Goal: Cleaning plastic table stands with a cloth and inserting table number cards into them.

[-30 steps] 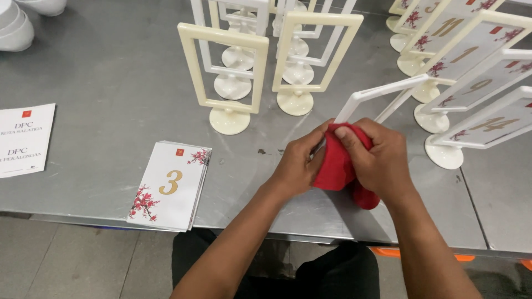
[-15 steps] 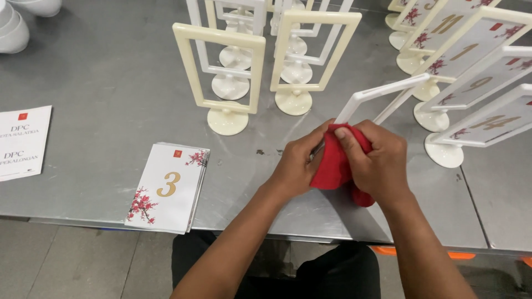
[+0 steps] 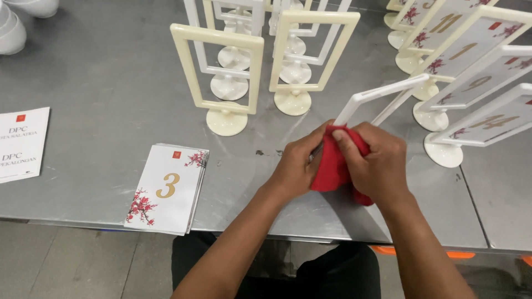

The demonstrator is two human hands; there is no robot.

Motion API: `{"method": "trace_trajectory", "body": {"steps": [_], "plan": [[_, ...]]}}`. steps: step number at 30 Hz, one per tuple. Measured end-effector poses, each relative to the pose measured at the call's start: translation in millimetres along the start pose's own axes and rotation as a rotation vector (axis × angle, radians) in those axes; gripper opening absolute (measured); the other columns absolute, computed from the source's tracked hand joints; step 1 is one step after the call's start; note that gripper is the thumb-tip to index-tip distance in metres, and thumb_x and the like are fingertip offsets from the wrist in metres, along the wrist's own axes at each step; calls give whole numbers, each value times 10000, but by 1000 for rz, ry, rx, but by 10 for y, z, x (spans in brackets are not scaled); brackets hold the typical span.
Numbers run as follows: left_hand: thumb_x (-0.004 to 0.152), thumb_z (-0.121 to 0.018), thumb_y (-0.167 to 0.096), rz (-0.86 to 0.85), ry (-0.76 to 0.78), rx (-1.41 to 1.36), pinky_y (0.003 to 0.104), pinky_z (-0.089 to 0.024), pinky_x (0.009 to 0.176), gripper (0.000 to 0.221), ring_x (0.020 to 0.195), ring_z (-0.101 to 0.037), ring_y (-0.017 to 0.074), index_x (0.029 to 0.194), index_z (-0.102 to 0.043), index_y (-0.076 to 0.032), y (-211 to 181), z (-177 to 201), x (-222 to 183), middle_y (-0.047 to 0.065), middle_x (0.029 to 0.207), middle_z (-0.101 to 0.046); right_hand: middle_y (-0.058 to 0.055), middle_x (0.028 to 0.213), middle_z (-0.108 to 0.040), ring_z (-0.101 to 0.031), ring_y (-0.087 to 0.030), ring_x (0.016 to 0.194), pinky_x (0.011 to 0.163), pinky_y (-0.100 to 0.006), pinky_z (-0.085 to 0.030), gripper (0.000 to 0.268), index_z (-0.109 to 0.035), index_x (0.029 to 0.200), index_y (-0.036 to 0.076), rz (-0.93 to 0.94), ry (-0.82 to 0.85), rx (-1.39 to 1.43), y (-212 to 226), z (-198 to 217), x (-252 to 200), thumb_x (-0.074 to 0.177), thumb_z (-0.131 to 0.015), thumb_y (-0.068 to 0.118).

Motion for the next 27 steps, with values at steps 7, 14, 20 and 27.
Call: {"method": "trace_trajectory", "body": {"steps": [7,14,20,27], "plan": [[1033,-504,79,-23,-5,6,493,-489,1145,471,1347,-580,361,1495,-511,-12,-134,-38,63,233,1415,-622,-198,640,-660,-696,-425,655,495,-414,-490,223,-728,763,63,-5,9,64,104,47,-1,939,-830,154],[1024,-504,73,-6,-5,10,497,-507,1117,499,1341,-579,360,1513,-493,-24,-27,-19,17,228,1427,-612,-168,608,-624,-666,-357,613,532,-387,-497,225,-750,825,94,-86,27,57,9,-22,-17,990,-805,237],[1046,-481,21,59,66,72,413,-544,1052,513,1291,-628,294,1546,-431,-83,-91,-37,21,153,1456,-610,-120,701,-674,-633,-296,675,614,-383,-475,159,-755,868,77,-87,131,19,39,96,-134,984,-770,185],[1070,-516,-263,273,109,182,376,-436,1152,647,1501,-501,245,1632,-197,-296,-103,-2,70,1,1637,-461,-116,915,-559,-479,-247,864,759,-412,-396,332,-642,1053,-36,-265,-106,-74,-678,745,-603,1348,-596,109]]}}
Point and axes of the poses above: each hand's wrist, its own x-axis towards the middle knuckle, its own z-axis out of the back of the hand, y = z × x, the point moved 6 cm from there along x, towards the middle knuckle
